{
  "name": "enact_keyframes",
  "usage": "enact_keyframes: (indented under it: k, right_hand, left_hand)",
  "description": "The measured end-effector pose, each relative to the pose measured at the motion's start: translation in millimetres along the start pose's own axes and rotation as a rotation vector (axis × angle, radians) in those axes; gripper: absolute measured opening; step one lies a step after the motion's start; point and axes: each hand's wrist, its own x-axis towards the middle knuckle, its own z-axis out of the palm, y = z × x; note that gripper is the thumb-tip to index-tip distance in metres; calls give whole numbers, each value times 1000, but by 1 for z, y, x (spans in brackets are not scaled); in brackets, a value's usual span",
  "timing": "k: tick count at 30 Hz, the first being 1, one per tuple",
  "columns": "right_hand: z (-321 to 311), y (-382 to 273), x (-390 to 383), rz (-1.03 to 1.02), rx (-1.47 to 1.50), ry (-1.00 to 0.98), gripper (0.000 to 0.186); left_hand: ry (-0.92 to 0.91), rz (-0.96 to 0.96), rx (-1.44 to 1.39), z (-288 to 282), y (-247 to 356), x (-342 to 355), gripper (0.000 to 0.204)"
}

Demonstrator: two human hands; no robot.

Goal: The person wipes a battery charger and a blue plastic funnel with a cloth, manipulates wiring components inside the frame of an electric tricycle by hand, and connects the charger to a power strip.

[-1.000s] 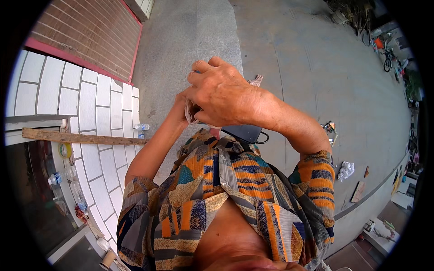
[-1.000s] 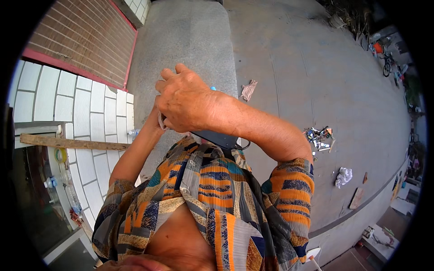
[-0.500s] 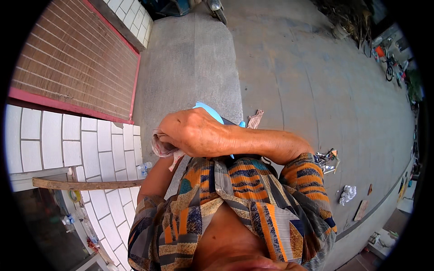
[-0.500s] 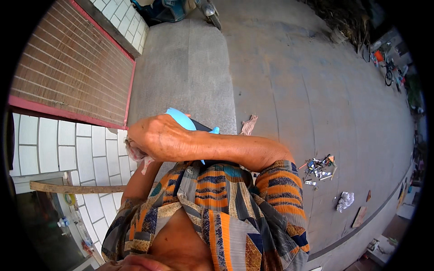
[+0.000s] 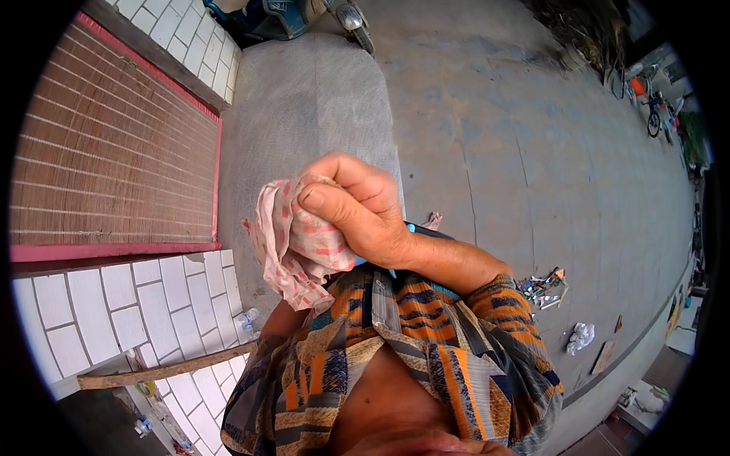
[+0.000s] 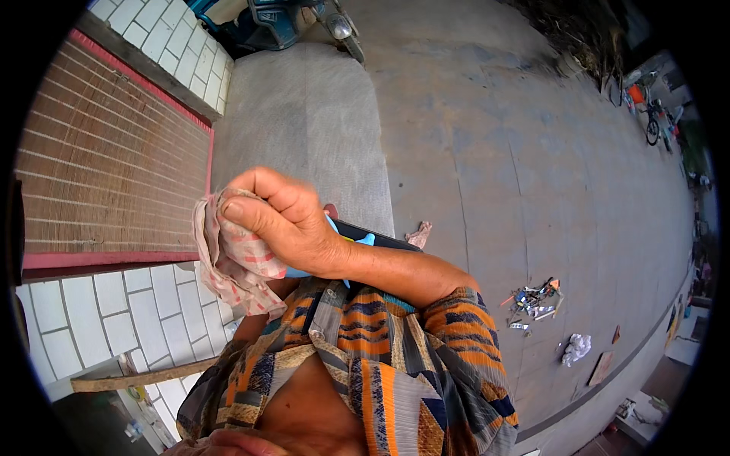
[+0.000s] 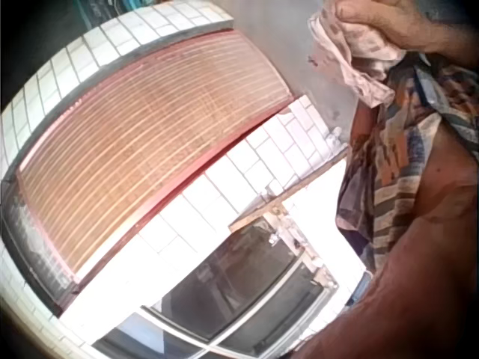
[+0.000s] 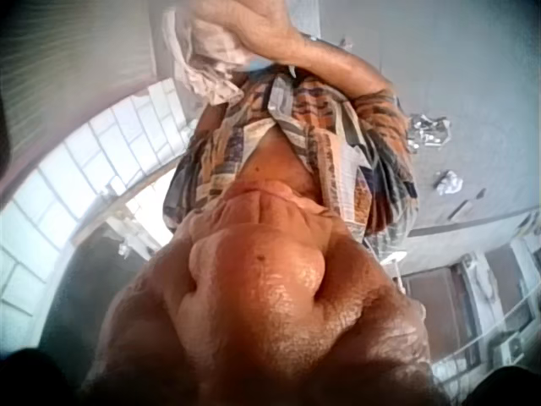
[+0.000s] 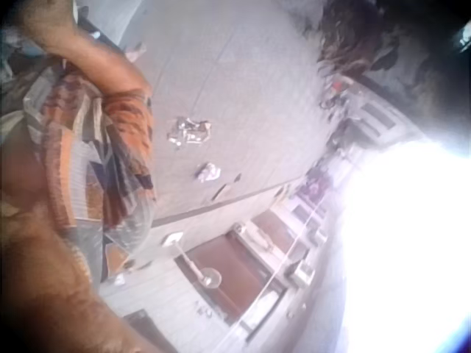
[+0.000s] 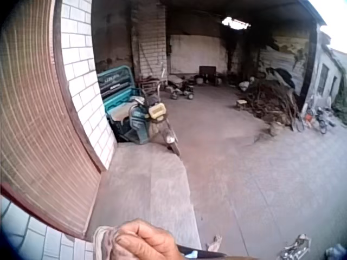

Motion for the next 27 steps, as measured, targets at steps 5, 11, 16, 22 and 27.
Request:
enact_keyframes:
  k: [5,11,16,22,27]
  right_hand:
    - [-84,-11,106,-214,223,410,15]
    - [-191,-27,111,-307,453,780,25]
    - [-220,4,100,-189,321,1090,31]
    - [-272,103,124,317,478,859,25]
    - [-310,125,247,613,581,771,60]
  left_hand:
    - [-28,36,44,-25,53,82,31]
    - [69,112,-35,-33,171,171,44]
    - [12,137,73,-3,258,231,47]
    - [117,194,-68,24,318,293,36]
    - [152,216,-67,77,316,376,37]
